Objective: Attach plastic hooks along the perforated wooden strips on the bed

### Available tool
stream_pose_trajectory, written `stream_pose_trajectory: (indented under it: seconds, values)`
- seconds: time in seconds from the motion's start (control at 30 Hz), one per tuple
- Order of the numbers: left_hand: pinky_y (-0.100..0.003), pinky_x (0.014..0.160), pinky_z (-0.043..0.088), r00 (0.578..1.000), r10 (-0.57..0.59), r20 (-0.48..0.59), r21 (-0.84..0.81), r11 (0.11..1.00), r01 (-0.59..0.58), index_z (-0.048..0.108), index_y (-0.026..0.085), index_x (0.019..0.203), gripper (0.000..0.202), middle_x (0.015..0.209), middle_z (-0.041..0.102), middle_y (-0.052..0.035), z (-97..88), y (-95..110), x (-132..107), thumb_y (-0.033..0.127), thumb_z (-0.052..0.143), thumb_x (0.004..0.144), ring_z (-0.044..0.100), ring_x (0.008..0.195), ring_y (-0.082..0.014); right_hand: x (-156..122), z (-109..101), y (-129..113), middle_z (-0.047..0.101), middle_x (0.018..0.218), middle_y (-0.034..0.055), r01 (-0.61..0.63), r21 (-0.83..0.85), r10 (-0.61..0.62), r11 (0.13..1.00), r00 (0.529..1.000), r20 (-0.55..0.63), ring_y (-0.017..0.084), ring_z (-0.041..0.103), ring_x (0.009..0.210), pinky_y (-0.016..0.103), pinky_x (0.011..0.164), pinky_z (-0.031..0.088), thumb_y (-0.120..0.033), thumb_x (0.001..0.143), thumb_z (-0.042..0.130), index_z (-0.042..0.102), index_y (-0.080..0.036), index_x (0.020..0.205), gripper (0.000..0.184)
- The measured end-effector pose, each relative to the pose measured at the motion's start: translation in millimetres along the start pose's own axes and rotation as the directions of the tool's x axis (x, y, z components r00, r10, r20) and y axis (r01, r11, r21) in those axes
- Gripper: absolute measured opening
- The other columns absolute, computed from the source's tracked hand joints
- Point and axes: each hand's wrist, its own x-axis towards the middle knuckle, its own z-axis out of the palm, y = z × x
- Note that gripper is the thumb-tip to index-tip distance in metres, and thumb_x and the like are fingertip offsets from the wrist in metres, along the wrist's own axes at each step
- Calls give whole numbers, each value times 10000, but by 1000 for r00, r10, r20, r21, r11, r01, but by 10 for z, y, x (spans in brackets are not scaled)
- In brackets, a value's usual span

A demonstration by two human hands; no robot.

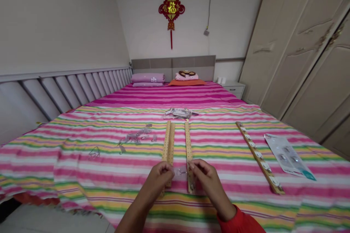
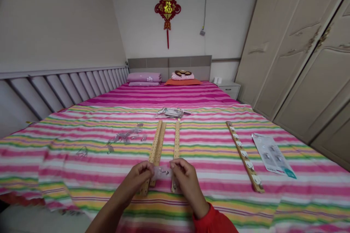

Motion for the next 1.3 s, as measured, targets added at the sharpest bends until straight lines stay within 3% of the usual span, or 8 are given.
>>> stream_pose_trajectory:
  seconds: [0.17,0.47,0.6,0.73,0.87,0.97,1.13,1.3]
  values:
    - [-219,549,333,981,150,121,230,957,-174,524,171,621,39,700,530,18,29,-25,57,183,540,586,436,593,-96,-32,-39,-102,645,754,57,225,-184,-208,957,972,110,174,589,692,267,596,455,-359,770,649,742,-200,767,185]
    - [-218,566,339,973,132,190,263,948,-180,552,181,654,51,657,518,32,121,83,154,218,580,633,453,611,-108,-32,-121,10,593,669,38,218,-253,-187,943,972,141,160,555,630,259,558,424,-306,770,631,738,-182,728,169]
    - [-223,584,350,976,102,190,208,968,-141,551,170,657,106,650,520,30,167,86,224,253,616,644,460,614,-107,-45,-140,-8,569,622,18,166,-254,-134,953,981,138,144,512,582,252,535,389,-348,760,634,697,-184,643,211]
    - [-229,606,363,988,80,129,95,991,-93,565,161,649,199,631,531,26,230,41,286,340,651,659,470,624,-109,-23,-146,54,546,564,-11,-6,-131,20,991,995,100,129,478,528,247,508,357,-444,711,672,655,-177,633,278]
    - [-220,603,374,999,-46,27,-99,994,48,590,163,724,321,649,558,29,287,-146,384,459,685,647,506,635,-106,60,-171,190,510,488,-38,-126,52,124,991,992,29,106,425,472,241,481,318,-480,643,722,624,-171,595,328]
    - [-218,619,392,998,-58,36,-129,990,62,620,155,749,343,658,602,12,324,-293,494,459,719,624,545,663,-113,143,-176,251,485,443,-53,-213,165,217,963,976,-9,89,382,423,234,446,276,-466,613,741,611,-171,579,324]
    - [-219,594,409,1000,5,9,-135,991,-4,640,147,705,327,613,611,14,402,-290,761,417,758,564,544,597,-101,347,-170,252,505,430,-47,-218,191,237,957,968,-86,87,404,416,231,435,292,-430,564,770,631,-164,567,300]
    - [-217,586,423,998,-47,-46,-134,990,41,643,138,707,322,619,620,15,476,-274,1078,381,761,533,545,566,-88,608,-220,368,579,442,-10,-216,171,239,961,962,-129,106,469,407,242,428,347,-414,543,778,664,-155,600,289]
